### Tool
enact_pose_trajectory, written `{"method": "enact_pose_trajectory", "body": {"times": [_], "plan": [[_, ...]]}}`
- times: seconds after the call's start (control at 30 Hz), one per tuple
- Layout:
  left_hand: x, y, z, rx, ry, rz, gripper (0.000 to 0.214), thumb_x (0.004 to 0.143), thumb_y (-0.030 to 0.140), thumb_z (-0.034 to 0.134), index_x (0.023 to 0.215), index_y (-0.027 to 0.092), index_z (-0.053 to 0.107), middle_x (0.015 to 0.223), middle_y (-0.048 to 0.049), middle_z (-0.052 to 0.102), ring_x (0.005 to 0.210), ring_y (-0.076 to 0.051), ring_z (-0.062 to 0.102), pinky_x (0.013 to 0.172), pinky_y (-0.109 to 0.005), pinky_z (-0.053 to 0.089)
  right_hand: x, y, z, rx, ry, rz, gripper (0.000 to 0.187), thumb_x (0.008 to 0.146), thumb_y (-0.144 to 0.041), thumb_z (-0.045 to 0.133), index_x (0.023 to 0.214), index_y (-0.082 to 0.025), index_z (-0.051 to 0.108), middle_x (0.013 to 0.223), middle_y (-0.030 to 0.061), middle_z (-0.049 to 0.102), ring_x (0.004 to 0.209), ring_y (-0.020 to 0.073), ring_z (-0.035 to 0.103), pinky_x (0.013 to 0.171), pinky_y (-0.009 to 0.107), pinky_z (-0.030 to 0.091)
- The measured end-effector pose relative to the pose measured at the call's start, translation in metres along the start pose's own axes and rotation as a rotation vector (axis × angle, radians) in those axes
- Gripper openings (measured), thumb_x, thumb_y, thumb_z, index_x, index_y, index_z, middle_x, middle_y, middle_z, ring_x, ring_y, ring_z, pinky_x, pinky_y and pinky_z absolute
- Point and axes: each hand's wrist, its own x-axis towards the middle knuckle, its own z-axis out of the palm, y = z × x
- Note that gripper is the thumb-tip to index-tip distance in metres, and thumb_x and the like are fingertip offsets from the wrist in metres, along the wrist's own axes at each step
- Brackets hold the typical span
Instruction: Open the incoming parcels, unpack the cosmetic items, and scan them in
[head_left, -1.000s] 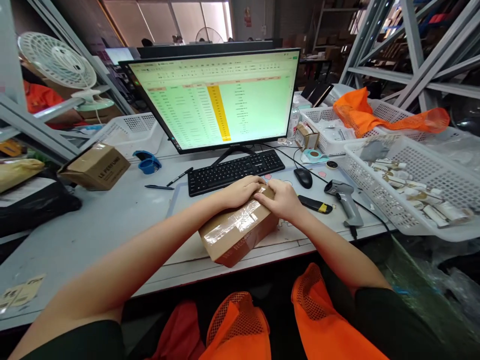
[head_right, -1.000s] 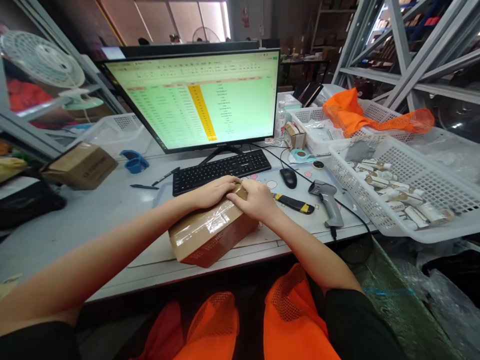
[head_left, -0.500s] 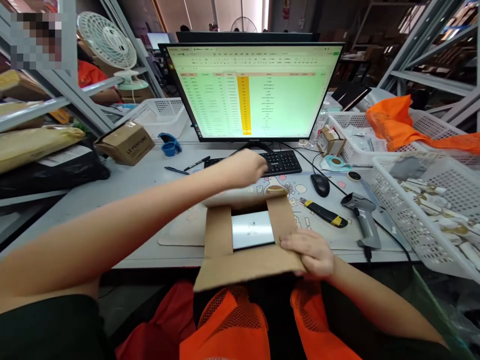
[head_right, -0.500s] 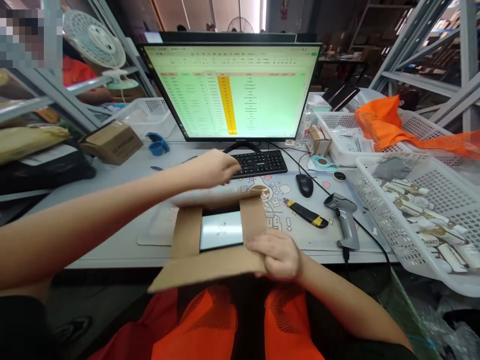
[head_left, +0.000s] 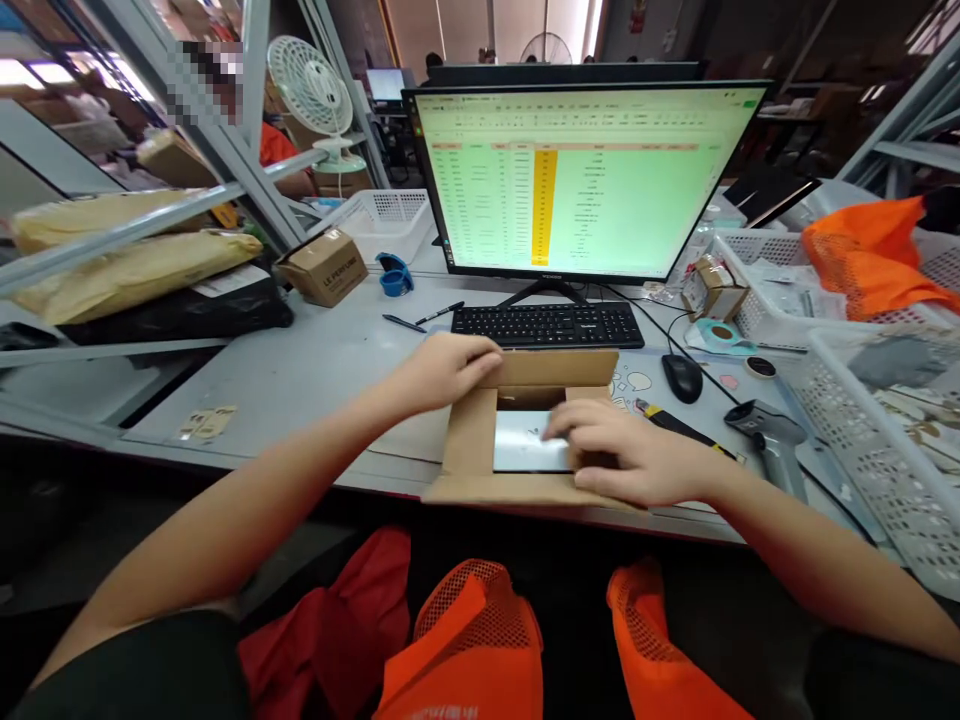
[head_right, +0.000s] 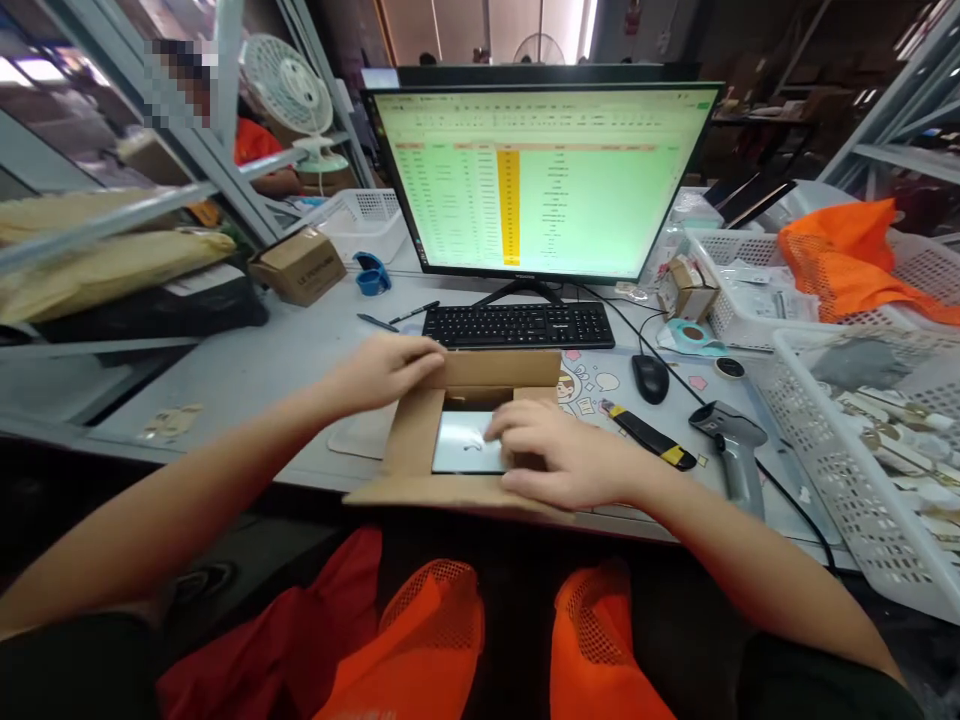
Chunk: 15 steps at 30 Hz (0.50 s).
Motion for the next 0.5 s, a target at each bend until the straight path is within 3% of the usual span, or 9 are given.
{"method": "enact_pose_trajectory", "body": {"times": [0.07,0.13,0.23,0.3,0.43,0.5], "plan": [[0.008,-0.006,0.01,-0.028,0.128,-0.067,0.042,0.102,0.044,0.047,0.124,0.021,0.074,0.125,-0.0118,0.075,0.115,-0.031,0.068,0.104,-0.045,0.052,0.006,0.001,0.009,-0.184,0.028,0.004,0.024,0.102,-0.036,0.056,0.114,-0.02,0.069,0.135,0.0155,0.066,0.127,0.0315,0.056,0.115,0.057,0.037],[0.001,-0.007,0.019,0.024,0.226,0.032,0.04,0.1,0.04,0.053,0.13,0.022,0.072,0.139,-0.0142,0.069,0.132,-0.035,0.06,0.117,-0.054,0.043,0.007,0.003,0.021,-0.291,0.098,-0.025,0.026,0.1,-0.036,0.056,0.111,-0.017,0.069,0.124,0.0177,0.066,0.117,0.0317,0.058,0.11,0.059,0.04],[-0.028,-0.006,0.03,0.036,0.111,0.423,0.034,0.1,0.046,0.056,0.123,0.031,0.076,0.152,-0.0083,0.062,0.148,-0.034,0.047,0.13,-0.059,0.024,0.004,0.008,0.035,-0.325,0.184,-0.073,0.022,0.095,-0.039,0.057,0.09,-0.018,0.064,0.103,0.0138,0.062,0.097,0.0272,0.057,0.089,0.048,0.051],[-0.047,-0.009,0.034,0.006,0.027,0.533,0.035,0.097,0.056,0.059,0.113,0.032,0.078,0.153,-0.005,0.061,0.151,-0.035,0.044,0.133,-0.061,0.016,0.001,0.009,0.04,-0.31,0.255,-0.108,0.02,0.093,-0.039,0.06,0.085,-0.021,0.06,0.097,0.011,0.058,0.094,0.0264,0.055,0.08,0.043,0.052],[-0.067,-0.023,0.043,-0.033,0.09,0.474,0.052,0.076,0.078,0.071,0.097,0.03,0.075,0.147,-0.0079,0.063,0.151,-0.041,0.039,0.133,-0.067,0.003,-0.014,0.005,0.046,-0.254,0.507,-0.251,0.01,0.087,-0.033,0.062,0.084,-0.024,0.06,0.09,0.0063,0.049,0.091,0.0268,0.056,0.086,0.049,0.055],[-0.073,-0.031,0.054,-0.109,0.182,0.404,0.067,0.058,0.088,0.077,0.087,0.028,0.067,0.141,-0.011,0.061,0.15,-0.043,0.037,0.133,-0.068,0.005,-0.027,0.003,0.045,-0.299,0.666,-0.213,0.003,0.085,-0.026,0.063,0.082,-0.026,0.061,0.084,0.0042,0.046,0.085,0.0264,0.056,0.095,0.057,0.053]]}}
